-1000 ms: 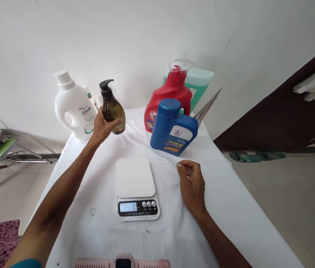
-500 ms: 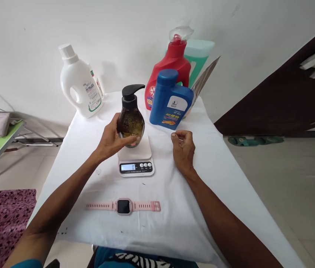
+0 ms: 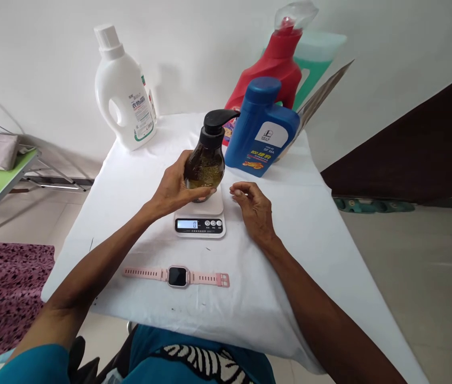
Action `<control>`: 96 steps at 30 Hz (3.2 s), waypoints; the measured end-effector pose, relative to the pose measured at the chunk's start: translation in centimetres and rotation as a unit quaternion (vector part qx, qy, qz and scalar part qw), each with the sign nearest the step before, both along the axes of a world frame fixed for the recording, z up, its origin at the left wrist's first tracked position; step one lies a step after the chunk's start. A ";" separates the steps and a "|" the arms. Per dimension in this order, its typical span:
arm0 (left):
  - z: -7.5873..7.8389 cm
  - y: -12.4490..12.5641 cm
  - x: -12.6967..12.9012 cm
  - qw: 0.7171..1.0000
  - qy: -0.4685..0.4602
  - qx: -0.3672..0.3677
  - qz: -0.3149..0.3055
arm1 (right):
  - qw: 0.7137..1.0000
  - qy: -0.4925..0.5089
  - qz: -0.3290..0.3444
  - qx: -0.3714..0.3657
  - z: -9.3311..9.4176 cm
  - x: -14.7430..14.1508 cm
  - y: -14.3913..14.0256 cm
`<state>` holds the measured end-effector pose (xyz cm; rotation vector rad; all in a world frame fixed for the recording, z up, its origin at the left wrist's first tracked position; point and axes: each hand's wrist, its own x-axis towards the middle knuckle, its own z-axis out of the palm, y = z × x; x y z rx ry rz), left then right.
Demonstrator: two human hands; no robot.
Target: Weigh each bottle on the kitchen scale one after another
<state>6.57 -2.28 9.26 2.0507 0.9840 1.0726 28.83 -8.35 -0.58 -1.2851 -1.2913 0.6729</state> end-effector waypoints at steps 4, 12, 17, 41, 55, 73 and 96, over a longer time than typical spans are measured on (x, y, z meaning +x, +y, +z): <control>-0.7 0.2 -0.1 1.000 -0.014 0.013 -0.005 | 0.999 0.025 0.005 -0.043 -0.4 0.1 0.1; -0.4 0.5 -0.8 0.998 -0.025 -0.019 -0.049 | 0.997 0.003 0.023 -0.079 -0.6 0.3 0.3; -0.6 2.1 -2.1 0.989 -0.104 -0.080 -0.065 | 0.996 -0.004 0.022 -0.085 -0.8 0.5 0.4; -10.3 8.4 -3.3 0.974 -0.140 -0.127 0.122 | 0.992 0.071 0.000 -0.107 0.1 0.5 0.5; -10.3 8.5 -3.5 0.977 -0.134 -0.127 0.110 | 0.992 0.082 0.041 -0.090 0.2 0.8 0.3; -9.3 8.1 -3.5 0.974 -0.113 -0.148 0.126 | 0.997 -0.039 0.060 0.013 9.6 -6.8 2.6; -9.1 7.8 -3.4 0.966 -0.119 -0.184 0.135 | 0.980 -0.124 -0.144 0.054 10.1 -8.8 26.8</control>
